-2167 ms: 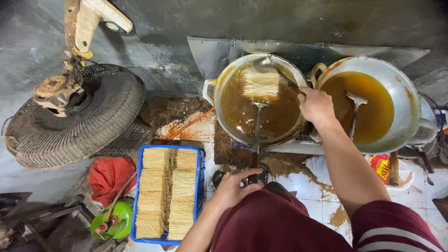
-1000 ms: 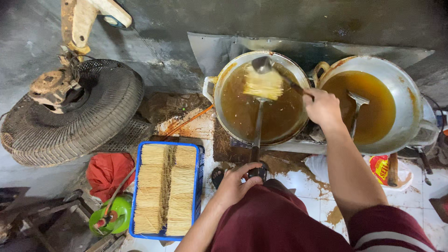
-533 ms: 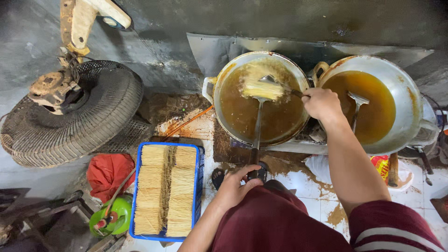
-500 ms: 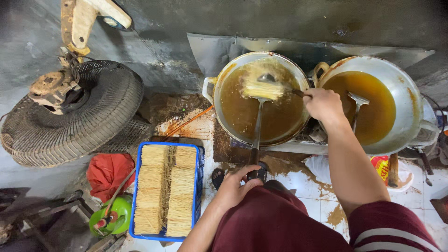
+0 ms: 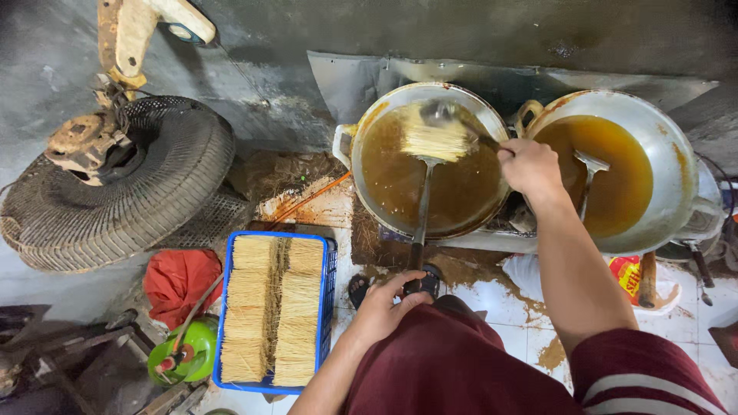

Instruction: The person uses a slotted spoon and a ladle to lower bundles of dry noodles into two large pots of hot oil, stirs them, and removes cooked bundles to place them in a blue crate. The person also skims oil from the pots and transfers it into a strainer.

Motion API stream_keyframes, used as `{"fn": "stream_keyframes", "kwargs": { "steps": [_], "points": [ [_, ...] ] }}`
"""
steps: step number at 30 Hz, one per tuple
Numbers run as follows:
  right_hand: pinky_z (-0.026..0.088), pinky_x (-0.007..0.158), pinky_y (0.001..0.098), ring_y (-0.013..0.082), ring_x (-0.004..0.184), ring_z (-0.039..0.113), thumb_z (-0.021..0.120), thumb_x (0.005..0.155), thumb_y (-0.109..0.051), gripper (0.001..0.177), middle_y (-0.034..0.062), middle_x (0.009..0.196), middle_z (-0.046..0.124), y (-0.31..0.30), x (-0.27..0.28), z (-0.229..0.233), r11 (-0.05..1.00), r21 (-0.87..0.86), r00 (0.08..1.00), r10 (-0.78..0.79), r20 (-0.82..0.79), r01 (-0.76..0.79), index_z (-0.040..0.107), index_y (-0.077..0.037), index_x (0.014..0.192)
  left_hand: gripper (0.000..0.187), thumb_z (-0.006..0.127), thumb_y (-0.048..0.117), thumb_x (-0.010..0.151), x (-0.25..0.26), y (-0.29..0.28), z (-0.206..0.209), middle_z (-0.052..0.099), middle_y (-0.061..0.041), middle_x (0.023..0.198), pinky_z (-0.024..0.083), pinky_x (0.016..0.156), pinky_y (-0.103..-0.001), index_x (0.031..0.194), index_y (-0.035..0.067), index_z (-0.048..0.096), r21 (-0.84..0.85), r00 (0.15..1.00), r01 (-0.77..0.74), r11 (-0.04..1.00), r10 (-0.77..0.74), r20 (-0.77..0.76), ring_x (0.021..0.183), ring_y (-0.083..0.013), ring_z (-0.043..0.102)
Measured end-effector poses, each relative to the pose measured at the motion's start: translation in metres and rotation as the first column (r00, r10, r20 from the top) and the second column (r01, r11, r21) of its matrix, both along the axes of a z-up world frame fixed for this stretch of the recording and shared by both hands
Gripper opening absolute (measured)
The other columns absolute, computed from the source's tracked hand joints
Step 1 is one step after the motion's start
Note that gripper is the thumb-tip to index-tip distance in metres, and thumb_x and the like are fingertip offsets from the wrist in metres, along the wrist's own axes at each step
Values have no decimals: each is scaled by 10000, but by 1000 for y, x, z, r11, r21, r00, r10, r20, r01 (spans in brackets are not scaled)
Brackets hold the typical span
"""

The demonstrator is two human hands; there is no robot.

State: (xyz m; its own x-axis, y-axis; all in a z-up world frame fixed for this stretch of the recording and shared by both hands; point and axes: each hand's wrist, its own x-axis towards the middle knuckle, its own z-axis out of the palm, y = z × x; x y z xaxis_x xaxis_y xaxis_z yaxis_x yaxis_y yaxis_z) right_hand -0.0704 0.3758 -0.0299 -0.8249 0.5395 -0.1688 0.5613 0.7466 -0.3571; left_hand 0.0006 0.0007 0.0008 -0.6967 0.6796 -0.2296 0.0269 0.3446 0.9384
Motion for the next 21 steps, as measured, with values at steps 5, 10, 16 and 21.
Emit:
{"fn": "stream_keyframes", "kwargs": {
  "steps": [5,10,16,21],
  "points": [
    [507,1020,464,392,1104,676,621,941,-332,331,156,1175,729,9,-5,8,1000,-25,998,4,61,-2,762,-232,1223,386,723,226,924,1,-3,-4,800,-68,1092,573,804,-342,1289,116,662,-46,1000,7,999,-6,28,824,-265,715],
    [481,1032,459,389,1125,657,612,962,-310,328,136,1213,722,19,-37,-7,1000,22,996,21,-83,-20,751,-189,1234,356,692,203,968,7,-9,-22,734,-164,1208,545,918,-394,1313,123,660,3,999,6,1000,-5,-52,1099,-354,703],
    [501,1008,436,369,1129,665,615,957,-312,335,134,1218,722,32,-37,0,999,-23,999,23,-26,-24,752,-190,1237,385,665,250,954,13,-15,-29,705,-154,1260,556,881,-416,1332,185,628,-108,998,-39,993,44,48,1138,-359,681],
    [528,979,438,365,1075,691,591,968,-316,327,122,1181,733,15,-39,-5,999,24,984,18,175,-22,746,-228,1242,388,704,228,941,16,-15,-29,730,-173,1209,545,918,-418,1317,157,639,-45,998,-53,998,52,-19,1132,-371,692]
  ]
}}
